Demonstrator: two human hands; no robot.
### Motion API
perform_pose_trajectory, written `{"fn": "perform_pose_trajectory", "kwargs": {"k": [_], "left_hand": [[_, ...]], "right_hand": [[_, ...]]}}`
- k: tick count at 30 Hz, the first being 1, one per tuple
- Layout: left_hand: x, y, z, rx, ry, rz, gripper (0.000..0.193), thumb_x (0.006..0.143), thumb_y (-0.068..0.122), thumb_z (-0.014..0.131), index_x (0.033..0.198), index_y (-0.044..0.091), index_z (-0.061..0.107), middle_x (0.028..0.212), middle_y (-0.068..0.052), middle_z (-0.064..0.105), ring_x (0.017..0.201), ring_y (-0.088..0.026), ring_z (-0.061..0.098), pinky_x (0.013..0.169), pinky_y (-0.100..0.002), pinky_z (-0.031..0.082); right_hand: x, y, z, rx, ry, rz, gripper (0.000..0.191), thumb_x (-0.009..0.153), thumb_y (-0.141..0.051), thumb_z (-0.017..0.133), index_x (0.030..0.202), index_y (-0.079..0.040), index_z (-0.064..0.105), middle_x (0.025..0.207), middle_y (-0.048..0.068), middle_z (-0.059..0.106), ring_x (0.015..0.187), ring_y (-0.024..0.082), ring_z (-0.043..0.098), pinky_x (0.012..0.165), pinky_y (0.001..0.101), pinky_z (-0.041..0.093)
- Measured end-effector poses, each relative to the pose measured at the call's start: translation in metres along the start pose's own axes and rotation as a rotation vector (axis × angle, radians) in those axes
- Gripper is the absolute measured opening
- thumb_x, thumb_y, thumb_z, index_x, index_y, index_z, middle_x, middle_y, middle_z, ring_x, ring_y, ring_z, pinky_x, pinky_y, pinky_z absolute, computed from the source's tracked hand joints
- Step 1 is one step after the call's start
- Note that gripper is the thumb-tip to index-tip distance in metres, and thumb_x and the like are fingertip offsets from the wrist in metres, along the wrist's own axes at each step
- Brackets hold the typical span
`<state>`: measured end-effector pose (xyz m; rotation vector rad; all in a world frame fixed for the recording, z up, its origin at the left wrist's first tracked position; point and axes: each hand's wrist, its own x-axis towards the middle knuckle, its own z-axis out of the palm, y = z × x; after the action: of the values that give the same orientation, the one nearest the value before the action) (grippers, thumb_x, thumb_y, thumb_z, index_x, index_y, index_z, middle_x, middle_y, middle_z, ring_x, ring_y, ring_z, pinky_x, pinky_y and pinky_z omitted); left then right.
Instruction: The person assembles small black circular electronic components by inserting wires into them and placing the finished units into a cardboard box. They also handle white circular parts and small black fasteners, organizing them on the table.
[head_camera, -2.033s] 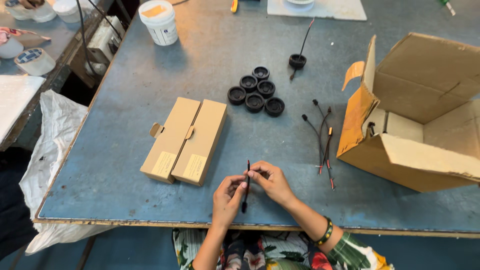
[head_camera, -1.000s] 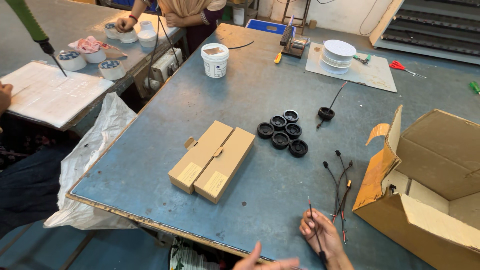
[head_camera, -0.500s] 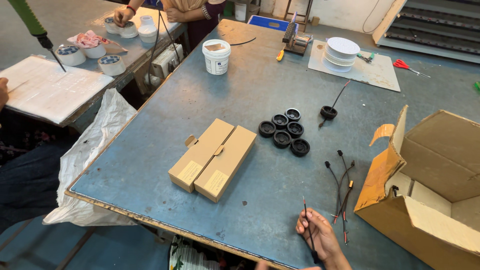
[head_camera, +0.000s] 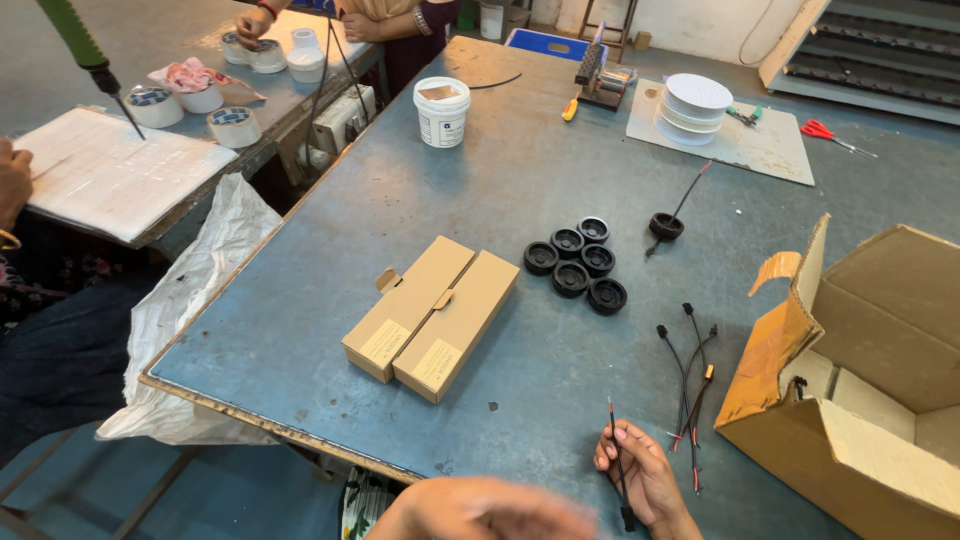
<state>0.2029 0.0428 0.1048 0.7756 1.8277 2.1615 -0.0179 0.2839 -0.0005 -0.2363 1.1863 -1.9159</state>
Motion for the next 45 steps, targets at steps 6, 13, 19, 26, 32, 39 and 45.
{"fn": "perform_pose_trajectory", "kwargs": {"k": [6,13,19,26,32,39,45], "left_hand": [[0.056,-0.014,-0.029,0.581,0.796,-0.126,0.086,0.086,0.043,0.076,0.155,0.009,0.036,0.155,-0.019,0.049,0.138,-0.033,0.056,0.116,-0.041,0.044],[0.144,-0.048,-0.121,1.268,0.981,-0.059,0.104,0.074,0.038,0.084,0.155,0.005,0.028,0.158,-0.031,0.027,0.145,-0.046,0.024,0.113,-0.061,0.023],[0.208,-0.099,-0.183,1.416,0.709,-0.401,0.088,0.08,0.039,0.081,0.152,0.008,0.04,0.157,-0.008,0.044,0.148,-0.023,0.034,0.121,-0.064,0.015],[0.257,-0.122,-0.188,1.462,0.621,-0.423,0.085,0.078,0.047,0.081,0.145,0.009,0.047,0.143,-0.009,0.051,0.145,-0.026,0.035,0.119,-0.061,0.014],[0.239,-0.098,-0.147,1.137,0.923,-0.255,0.066,0.074,0.053,0.081,0.124,0.012,0.069,0.121,-0.008,0.062,0.128,-0.025,0.048,0.111,-0.053,0.025],[0.118,-0.079,-0.087,-1.063,0.74,-0.037,0.081,0.096,0.069,0.033,0.124,0.001,0.066,0.09,-0.008,0.071,0.082,-0.019,0.07,0.074,-0.034,0.058],[0.062,-0.092,-0.066,-0.924,0.843,-0.003,0.083,0.098,0.07,0.032,0.126,0.0,0.067,0.09,-0.006,0.071,0.079,-0.018,0.069,0.071,-0.031,0.057]], "right_hand": [[-0.004,0.003,-0.001,0.027,-0.032,-0.031,0.02,0.098,-0.019,0.06,0.101,0.001,0.062,0.077,0.007,0.057,0.074,0.022,0.06,0.069,0.0321,0.051],[-0.008,0.0,0.006,0.056,-0.038,-0.018,0.019,0.098,-0.018,0.06,0.1,0.0,0.063,0.078,0.007,0.058,0.074,0.022,0.062,0.07,0.0317,0.052],[-0.006,-0.005,0.007,0.042,-0.033,0.005,0.018,0.098,-0.019,0.06,0.1,-0.001,0.062,0.077,0.006,0.058,0.073,0.02,0.064,0.068,0.0303,0.053],[-0.003,-0.008,0.005,0.054,-0.024,0.019,0.017,0.099,-0.019,0.062,0.1,-0.002,0.062,0.077,0.005,0.059,0.072,0.018,0.063,0.069,0.0301,0.054],[-0.006,-0.006,0.001,0.074,-0.014,0.045,0.017,0.097,-0.02,0.065,0.101,-0.003,0.063,0.077,0.004,0.06,0.073,0.018,0.063,0.069,0.0298,0.054],[-0.003,0.004,-0.009,0.023,-0.002,0.021,0.018,0.095,-0.018,0.067,0.102,-0.001,0.065,0.078,0.005,0.064,0.073,0.019,0.066,0.07,0.0306,0.055],[-0.009,-0.006,0.03,-0.281,0.118,-0.077,0.02,0.094,-0.015,0.069,0.101,0.004,0.072,0.076,0.007,0.068,0.069,0.017,0.067,0.066,0.0293,0.055]]}}
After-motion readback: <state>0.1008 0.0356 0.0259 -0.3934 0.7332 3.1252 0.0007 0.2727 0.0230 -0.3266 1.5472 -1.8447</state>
